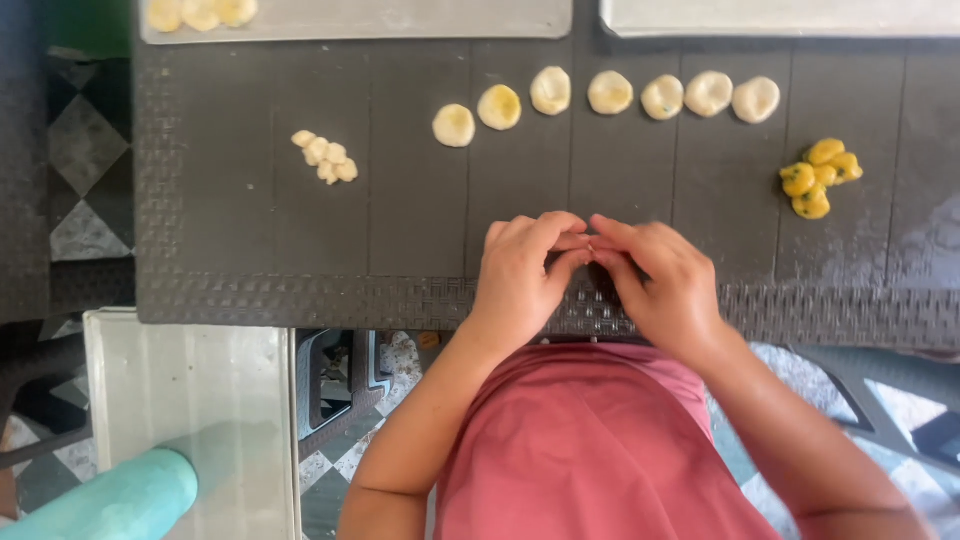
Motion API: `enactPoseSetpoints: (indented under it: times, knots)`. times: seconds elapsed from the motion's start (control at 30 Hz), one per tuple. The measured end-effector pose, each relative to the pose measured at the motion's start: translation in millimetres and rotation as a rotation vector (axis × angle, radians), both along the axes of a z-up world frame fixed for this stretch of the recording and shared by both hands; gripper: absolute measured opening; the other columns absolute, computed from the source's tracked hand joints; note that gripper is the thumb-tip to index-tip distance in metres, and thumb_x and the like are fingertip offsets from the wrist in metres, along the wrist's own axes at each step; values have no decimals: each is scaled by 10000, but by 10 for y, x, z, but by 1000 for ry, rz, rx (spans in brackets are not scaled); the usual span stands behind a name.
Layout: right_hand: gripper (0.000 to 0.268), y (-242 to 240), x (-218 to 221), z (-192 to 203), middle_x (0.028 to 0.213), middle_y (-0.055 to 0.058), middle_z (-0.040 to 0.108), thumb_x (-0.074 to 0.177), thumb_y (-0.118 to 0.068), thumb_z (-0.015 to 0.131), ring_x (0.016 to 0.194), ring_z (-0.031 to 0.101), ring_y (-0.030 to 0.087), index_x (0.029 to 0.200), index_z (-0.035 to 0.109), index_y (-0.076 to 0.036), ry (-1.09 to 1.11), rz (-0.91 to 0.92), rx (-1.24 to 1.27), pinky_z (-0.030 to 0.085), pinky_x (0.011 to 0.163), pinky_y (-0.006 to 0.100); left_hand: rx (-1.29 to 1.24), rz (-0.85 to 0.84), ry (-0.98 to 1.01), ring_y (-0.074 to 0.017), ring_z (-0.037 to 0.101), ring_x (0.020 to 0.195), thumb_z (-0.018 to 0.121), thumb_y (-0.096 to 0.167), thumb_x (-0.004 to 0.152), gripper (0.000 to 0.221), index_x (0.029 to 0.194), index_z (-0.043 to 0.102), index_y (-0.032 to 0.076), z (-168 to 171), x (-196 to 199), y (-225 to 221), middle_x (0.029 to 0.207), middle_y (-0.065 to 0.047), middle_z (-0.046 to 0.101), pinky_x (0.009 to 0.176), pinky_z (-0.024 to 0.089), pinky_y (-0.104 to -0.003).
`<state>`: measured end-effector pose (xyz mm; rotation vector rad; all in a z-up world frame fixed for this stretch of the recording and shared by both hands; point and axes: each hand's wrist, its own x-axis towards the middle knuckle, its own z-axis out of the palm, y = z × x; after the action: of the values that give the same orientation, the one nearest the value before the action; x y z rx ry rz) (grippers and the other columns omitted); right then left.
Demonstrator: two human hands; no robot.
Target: Shaping small pieces of dough and filling them with a yellow substance to create pastries on a production table.
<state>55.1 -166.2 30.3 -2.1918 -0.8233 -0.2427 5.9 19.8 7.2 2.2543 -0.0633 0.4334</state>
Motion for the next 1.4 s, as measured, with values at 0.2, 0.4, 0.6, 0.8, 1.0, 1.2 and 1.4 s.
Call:
enactPoseSetpoints:
  times: [0.2,0.4,0.6,0.8,1.0,1.2,1.4]
  knots:
    - [316,129,732,459,808,84,743,831,-269,865,818,736,320,1038,704,-92,657,248,-282,554,797,486,-62,-143,13,-205,706,981,734,328,1007,456,1416,588,187,178,-82,63,1212,20,739,898,485,-396]
    - [527,341,664,419,1006,114,666,837,-419,855,903,764,429,1173,605,-100,335,354,-877,626,783,547,83,-72,3,-184,654,1013,759,418,977,562,1460,585,191,-33,-195,26,1145,44,733,945,412,-379]
    - [558,276,814,289,1055,166,623,865,-402,850,976,731,512,1213,540,-95,375,464,-847,625,780,628,134,-93,-26,-201,630,1063,725,444,1004,518,1436,598,189,-31,-174,58,1156,29,691,950,389,-384]
    - [375,219,731,437,1013,150,600,972,-322,724,933,728,499,1241,582,-103,426,470,-735,623,781,612,168,40,-42,-195,674,974,777,422,968,262,1162,710,259,106,-111,513,1039,95,718,873,437,-386]
    - [281,56,556,272,1143,133,612,954,-315,657,992,666,384,1139,634,-105,-34,565,-560,548,897,473,474,483,-195,-244,634,794,842,249,961,164,1058,722,193,129,-35,1673,913,11,634,776,483,-430]
    - [265,200,495,388,952,55,660,892,-215,736,949,739,301,1120,633,-129,2,492,-733,601,836,391,544,542,-148,-207,680,758,910,222,891,214,1012,743,167,11,-89,1910,821,37,638,728,481,-385]
    - [282,388,953,247,957,9,581,829,-344,786,924,651,249,1022,645,-194,-472,310,-597,554,794,378,610,599,-171,-224,702,744,890,171,827,228,990,730,182,-42,-8,1892,764,55,697,712,487,-393]
